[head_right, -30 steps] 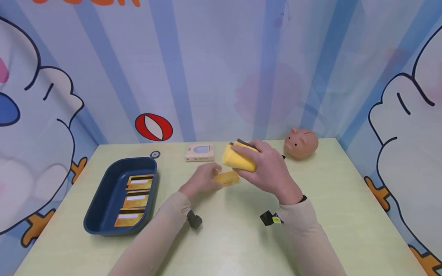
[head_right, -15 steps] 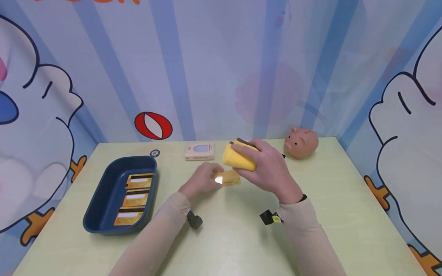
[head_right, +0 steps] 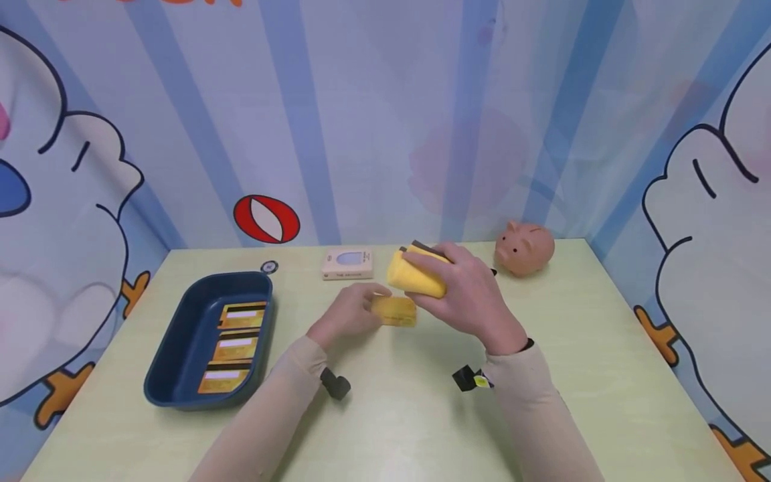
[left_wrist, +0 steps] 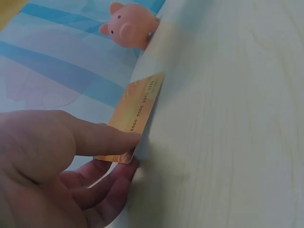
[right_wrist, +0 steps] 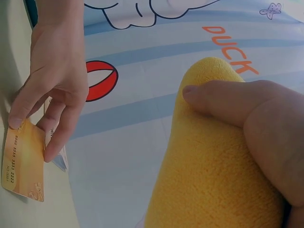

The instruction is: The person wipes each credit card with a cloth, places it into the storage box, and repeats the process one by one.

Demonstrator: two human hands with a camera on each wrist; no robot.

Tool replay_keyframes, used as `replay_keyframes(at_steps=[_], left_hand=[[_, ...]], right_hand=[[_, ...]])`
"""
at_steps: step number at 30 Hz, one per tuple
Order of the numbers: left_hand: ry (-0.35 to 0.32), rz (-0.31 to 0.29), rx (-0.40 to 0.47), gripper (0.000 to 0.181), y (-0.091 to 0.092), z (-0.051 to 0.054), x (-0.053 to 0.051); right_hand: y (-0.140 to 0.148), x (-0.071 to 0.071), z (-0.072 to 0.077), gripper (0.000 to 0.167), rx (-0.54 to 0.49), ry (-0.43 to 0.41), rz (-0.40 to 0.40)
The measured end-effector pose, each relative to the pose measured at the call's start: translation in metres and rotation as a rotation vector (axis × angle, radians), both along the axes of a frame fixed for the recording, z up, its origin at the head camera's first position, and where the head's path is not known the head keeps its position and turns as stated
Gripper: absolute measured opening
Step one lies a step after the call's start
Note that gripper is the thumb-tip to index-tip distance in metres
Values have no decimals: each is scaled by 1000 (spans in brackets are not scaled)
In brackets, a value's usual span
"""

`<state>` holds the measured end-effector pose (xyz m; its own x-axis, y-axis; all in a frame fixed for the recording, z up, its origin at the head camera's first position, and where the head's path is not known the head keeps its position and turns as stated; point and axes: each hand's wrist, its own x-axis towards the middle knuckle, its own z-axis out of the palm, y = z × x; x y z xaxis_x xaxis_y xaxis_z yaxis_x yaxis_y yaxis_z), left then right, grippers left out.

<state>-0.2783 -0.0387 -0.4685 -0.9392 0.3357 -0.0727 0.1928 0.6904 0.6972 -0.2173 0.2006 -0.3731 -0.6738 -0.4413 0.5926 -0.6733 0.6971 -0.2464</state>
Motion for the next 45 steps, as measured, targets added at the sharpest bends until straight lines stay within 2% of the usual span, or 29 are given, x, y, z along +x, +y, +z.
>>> replay_keyframes(at_steps=[3,7,13,16,22,26,31,39,45], left_hand=[[-17,-1,44,55,-2,2,0],[-51,-15,116,56,-6,-1,0],[-136,-53,322,55,-14,-4,2],[-135,-79,398,55,-17,1,4],[-118,-99,543,56,-21,22,13],[-101,-108,580,57,-23,32,21],[-99,-110,619,55,-28,38,31],[-136,-90,679,59,-32,43,34],[-119,-83,690,61,-32,49,37]], right_hand=[[0,-1,0,58,5,2,0],[-1,-2,0,57,18,-7,0],[-1,-2,-1,57,31,-23,0],[-1,-2,-1,57,31,-27,8],[-2,-3,-1,57,36,-18,20],[-3,-3,-2,58,33,-12,25],[-5,-3,-5,58,26,-10,38],[-10,-3,-6,61,0,1,80],[-19,-1,-10,63,-5,19,126]])
